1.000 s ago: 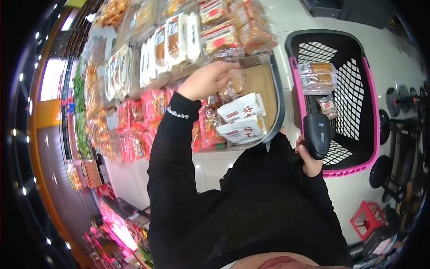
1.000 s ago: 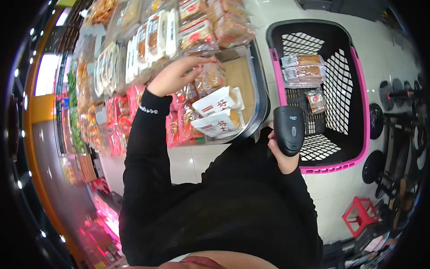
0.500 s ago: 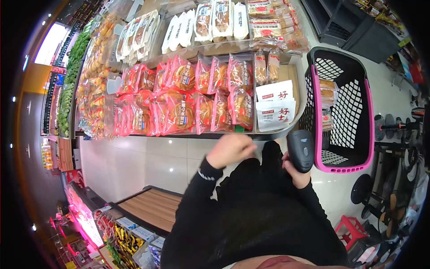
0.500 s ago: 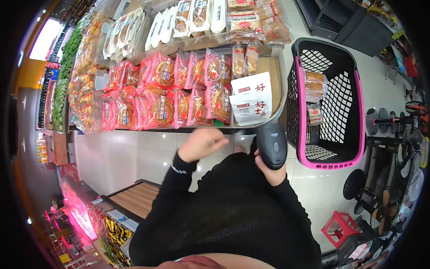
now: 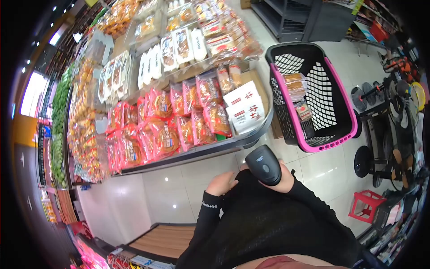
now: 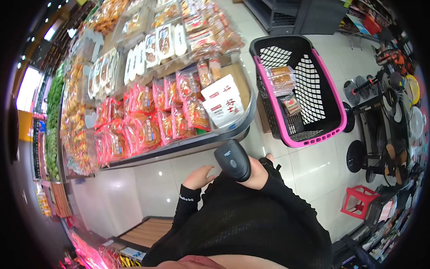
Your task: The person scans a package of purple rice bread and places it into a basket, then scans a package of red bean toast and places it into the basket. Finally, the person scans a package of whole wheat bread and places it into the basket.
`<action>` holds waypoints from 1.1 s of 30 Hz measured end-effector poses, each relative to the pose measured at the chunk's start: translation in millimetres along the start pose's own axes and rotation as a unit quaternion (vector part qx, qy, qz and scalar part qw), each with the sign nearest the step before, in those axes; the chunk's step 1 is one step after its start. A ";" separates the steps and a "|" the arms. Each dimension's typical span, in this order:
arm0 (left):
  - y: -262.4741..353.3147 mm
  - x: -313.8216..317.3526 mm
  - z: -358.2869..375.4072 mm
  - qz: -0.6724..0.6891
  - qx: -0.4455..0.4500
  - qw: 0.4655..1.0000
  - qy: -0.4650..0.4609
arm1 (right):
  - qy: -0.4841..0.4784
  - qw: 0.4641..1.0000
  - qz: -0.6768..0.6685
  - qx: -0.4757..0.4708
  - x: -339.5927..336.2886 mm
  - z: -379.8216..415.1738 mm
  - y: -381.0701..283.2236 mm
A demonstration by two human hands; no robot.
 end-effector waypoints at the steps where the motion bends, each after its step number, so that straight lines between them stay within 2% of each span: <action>1: 3.3 -6.7 -4.5 0.015 0.004 1.000 0.025 | 0.011 1.000 0.001 -0.002 -7.6 3.4 -2.9; 2: 6.3 -14.7 -9.5 0.074 -0.018 0.997 0.015 | 0.002 1.000 -0.005 0.004 -14.9 7.7 -4.8; 4: 18.0 -49.1 -33.0 0.208 0.023 0.977 0.038 | -0.004 0.999 -0.036 0.020 -31.8 20.6 1.3; 6: 49.5 -99.3 -61.5 0.298 0.011 0.946 0.128 | 0.014 0.998 -0.046 0.036 -53.3 40.5 9.5; 7: 63.2 -123.8 -78.9 0.230 0.029 0.952 0.200 | 0.029 0.997 -0.055 0.052 -64.2 50.1 14.6; 8: 62.7 -145.1 -105.1 0.080 0.047 0.956 0.279 | 0.044 0.995 -0.036 0.081 -73.5 61.0 20.8; 9: 74.1 -166.6 -129.5 0.123 0.035 0.949 0.287 | 0.054 0.990 -0.063 0.113 -87.4 67.1 15.0; 10: 81.6 -181.9 -155.0 0.133 0.017 0.943 0.306 | 0.091 0.988 -0.083 0.095 -94.4 75.2 25.9; 11: 64.7 -189.9 -188.5 0.032 0.052 0.934 0.351 | 0.127 0.984 -0.103 0.077 -100.5 85.6 37.1; 13: 50.8 -200.2 -234.3 -0.072 0.020 0.943 0.324 | 0.141 0.981 -0.103 0.088 -114.5 100.0 46.9; 15: 19.5 -198.9 -275.7 -0.009 -0.045 0.958 0.283 | 0.162 0.976 -0.107 0.099 -124.9 105.4 49.3; 17: 6.6 -198.3 -298.1 -0.040 -0.063 0.960 0.271 | 0.189 0.969 -0.097 0.126 -135.2 107.3 46.7; 19: 18.1 -203.4 -310.1 -0.067 -0.078 0.960 0.260 | 0.202 0.966 -0.103 0.123 -137.7 106.1 52.3; 21: 28.6 -200.4 -315.3 -0.042 -0.144 0.957 0.249 | 0.234 0.957 -0.109 0.135 -136.1 101.9 59.5; 22: 36.4 -197.3 -315.8 0.022 -0.181 0.949 0.255 | 0.228 0.958 -0.107 0.136 -135.2 97.5 61.9; 25: 13.1 -183.9 -336.0 0.062 -0.134 0.953 0.266 | 0.209 0.962 -0.089 0.152 -130.2 84.1 68.5; 26: -13.9 -176.4 -352.2 0.040 -0.058 0.952 0.299 | 0.210 0.962 -0.086 0.152 -130.1 76.0 67.0; 28: -13.2 -175.9 -351.0 0.024 -0.043 0.953 0.299 | 0.254 0.954 -0.106 0.119 -126.5 58.9 59.3; 31: -12.3 -179.1 -336.7 -0.010 -0.028 0.947 0.320 | 0.225 0.959 -0.106 0.137 -128.0 36.4 54.1; 33: -14.4 -182.9 -324.6 -0.092 0.007 0.919 0.383 | 0.220 0.963 -0.101 0.116 -128.0 27.4 54.5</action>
Point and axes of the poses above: each hand's wrist, its own z-axis away from the middle knuckle, its own x-axis out of the palm, y = z × x, the point moved 1 cm from there along -z, towards the middle knuckle, and after that the axes turned 5 degrees about y, right-handed, at the moved point
